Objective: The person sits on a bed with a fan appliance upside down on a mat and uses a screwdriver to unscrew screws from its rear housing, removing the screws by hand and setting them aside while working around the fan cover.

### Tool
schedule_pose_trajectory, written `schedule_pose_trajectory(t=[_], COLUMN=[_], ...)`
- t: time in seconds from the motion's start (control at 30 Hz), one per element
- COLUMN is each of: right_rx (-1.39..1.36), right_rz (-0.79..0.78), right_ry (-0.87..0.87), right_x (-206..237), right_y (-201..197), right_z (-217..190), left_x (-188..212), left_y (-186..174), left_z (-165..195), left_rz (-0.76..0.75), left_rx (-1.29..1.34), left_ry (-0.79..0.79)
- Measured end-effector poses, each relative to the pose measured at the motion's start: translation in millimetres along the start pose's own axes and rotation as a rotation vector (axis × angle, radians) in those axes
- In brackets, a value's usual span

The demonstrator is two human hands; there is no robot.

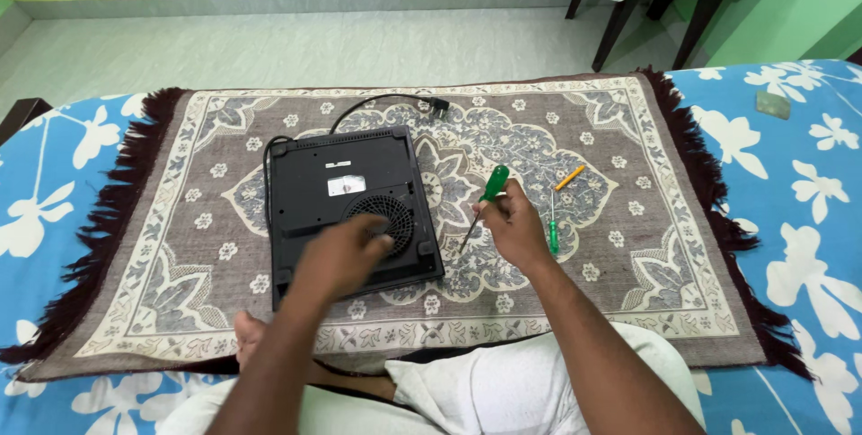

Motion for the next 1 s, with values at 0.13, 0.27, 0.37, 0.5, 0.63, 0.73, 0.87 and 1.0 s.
schedule_pose_trajectory(t=[0.13,0.27,0.37,0.5,0.63,0.73,0.87,1.0], right_rx=[0.032,0.339,0.578,0.721,0.706,0.641,0.247,-0.197], right_rz=[0.118,0.012,-0.125,-0.175,-0.178,-0.160,-0.068,-0.124], right_ry=[0.025,0.205,0.303,0.422,0.496,0.469,0.402,0.128], right_x=[-7.8,-4.4,0.8,5.7,11.2,9.7,-5.3,-8.8], right_y=[-21.8,-33.0,-30.7,-29.6,-30.0,-27.0,-14.3,9.7], right_z=[-2.0,14.4,34.6,65.3,84.5,80.9,59.4,14.5], left_x=[-13.5,-29.4,-47.9,-79.3,-97.2,-97.3,-83.6,-66.8], left_y=[-45.3,-67.3,-67.7,-52.6,-35.3,-25.0,-17.8,-28.8], left_z=[-42.2,-82.8,-108.7,-141.8,-167.1,-166.6,-135.4,-89.9], left_rz=[0.085,0.200,0.275,0.282,0.270,0.223,0.176,0.260], left_rx=[0.239,0.275,0.245,0.241,0.220,0.142,0.001,0.045], left_ry=[-0.150,-0.176,-0.197,-0.254,-0.326,-0.380,-0.388,-0.235])
Point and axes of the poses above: each hand's wrist, its own x-axis away from the middle knuckle, its own y-axis out of the palm, z = x × y, the point moved 9 cm from there along -x, towards the middle knuckle, and after that the axes turned 12 degrees about -y, right-handed, at the moved point
